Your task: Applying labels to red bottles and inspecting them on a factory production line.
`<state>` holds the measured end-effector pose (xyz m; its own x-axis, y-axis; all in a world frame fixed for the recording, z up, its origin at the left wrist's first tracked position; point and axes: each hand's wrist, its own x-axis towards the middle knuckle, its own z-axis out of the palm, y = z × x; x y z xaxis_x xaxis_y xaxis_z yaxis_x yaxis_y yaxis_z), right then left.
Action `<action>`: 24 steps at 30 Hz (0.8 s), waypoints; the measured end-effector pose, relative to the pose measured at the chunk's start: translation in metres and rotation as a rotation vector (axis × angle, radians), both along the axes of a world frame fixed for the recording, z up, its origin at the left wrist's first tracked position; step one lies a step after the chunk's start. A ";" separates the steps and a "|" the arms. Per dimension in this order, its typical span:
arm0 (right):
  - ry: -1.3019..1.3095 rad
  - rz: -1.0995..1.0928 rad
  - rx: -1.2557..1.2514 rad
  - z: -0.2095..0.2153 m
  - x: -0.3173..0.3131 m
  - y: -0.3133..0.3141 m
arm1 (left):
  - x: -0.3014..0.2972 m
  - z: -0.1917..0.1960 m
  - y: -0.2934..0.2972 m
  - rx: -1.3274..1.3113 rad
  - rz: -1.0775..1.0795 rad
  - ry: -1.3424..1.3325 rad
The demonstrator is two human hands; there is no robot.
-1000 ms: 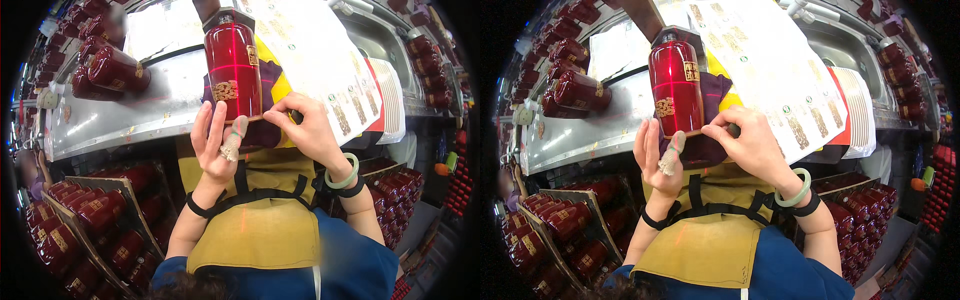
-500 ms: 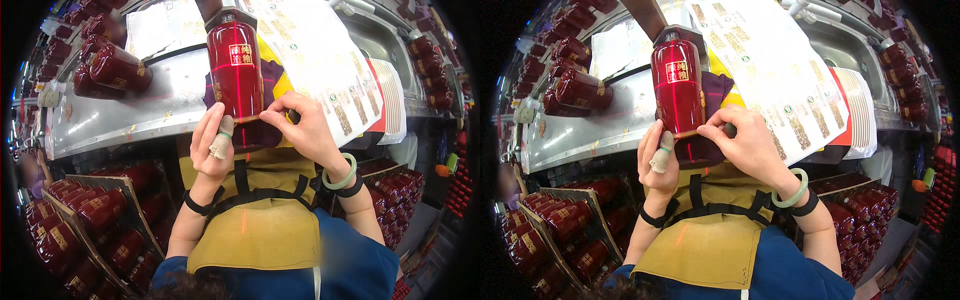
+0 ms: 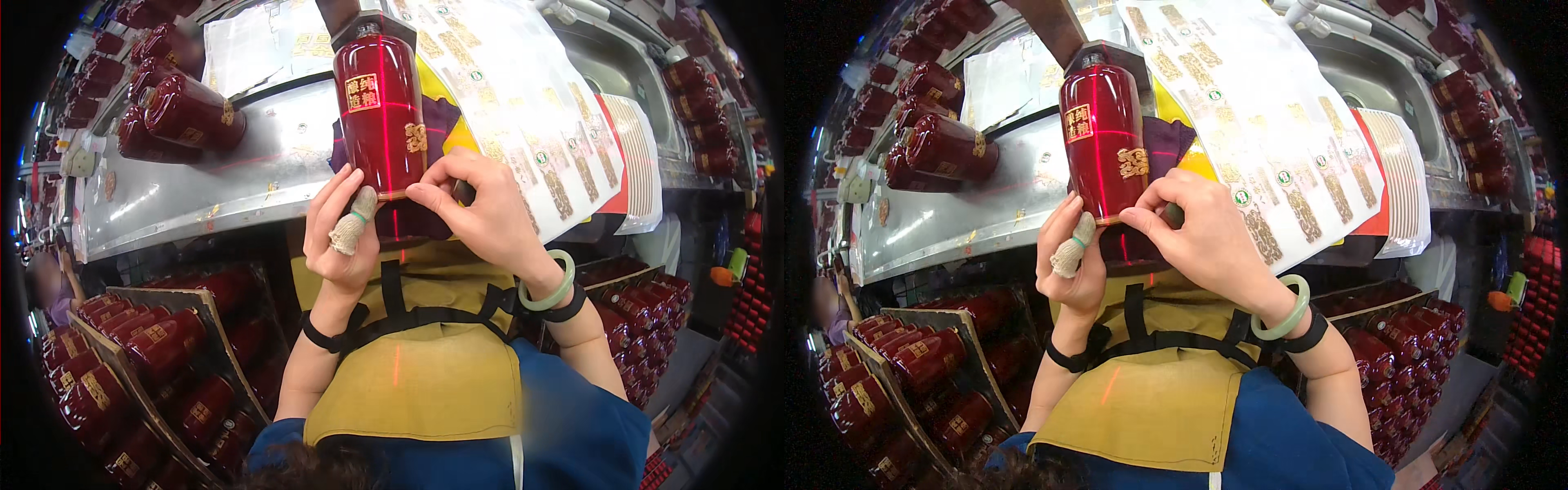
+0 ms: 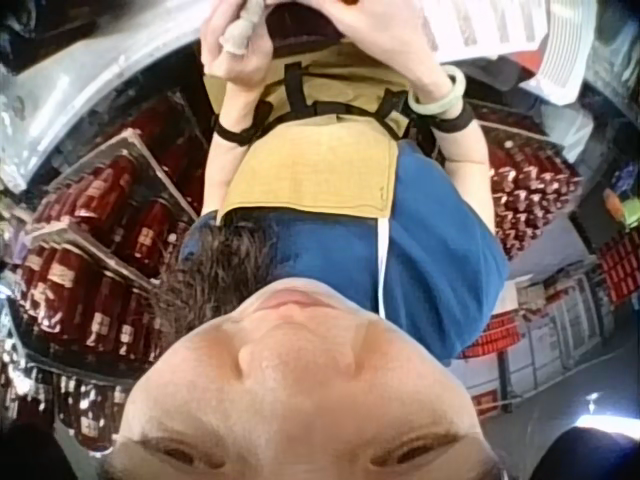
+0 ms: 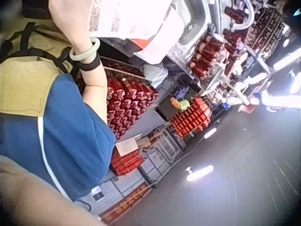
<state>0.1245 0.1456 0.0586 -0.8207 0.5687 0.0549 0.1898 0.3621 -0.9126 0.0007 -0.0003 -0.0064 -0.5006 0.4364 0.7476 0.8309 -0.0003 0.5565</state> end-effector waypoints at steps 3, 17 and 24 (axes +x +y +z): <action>0.002 -0.008 0.025 0.002 -0.004 -0.002 | 0.002 -0.003 -0.003 -0.022 0.023 -0.018; -0.046 -0.034 -0.016 -0.004 0.000 0.004 | 0.006 0.009 0.005 -0.089 0.023 0.170; -0.052 -0.125 -0.138 -0.008 0.007 0.011 | 0.006 0.000 0.004 -0.055 0.071 0.121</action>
<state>0.1313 0.1561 0.0507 -0.7428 0.6657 -0.0712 0.2733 0.2044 -0.9399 0.0066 0.0039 -0.0061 -0.4392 0.4448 0.7806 0.8888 0.0883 0.4497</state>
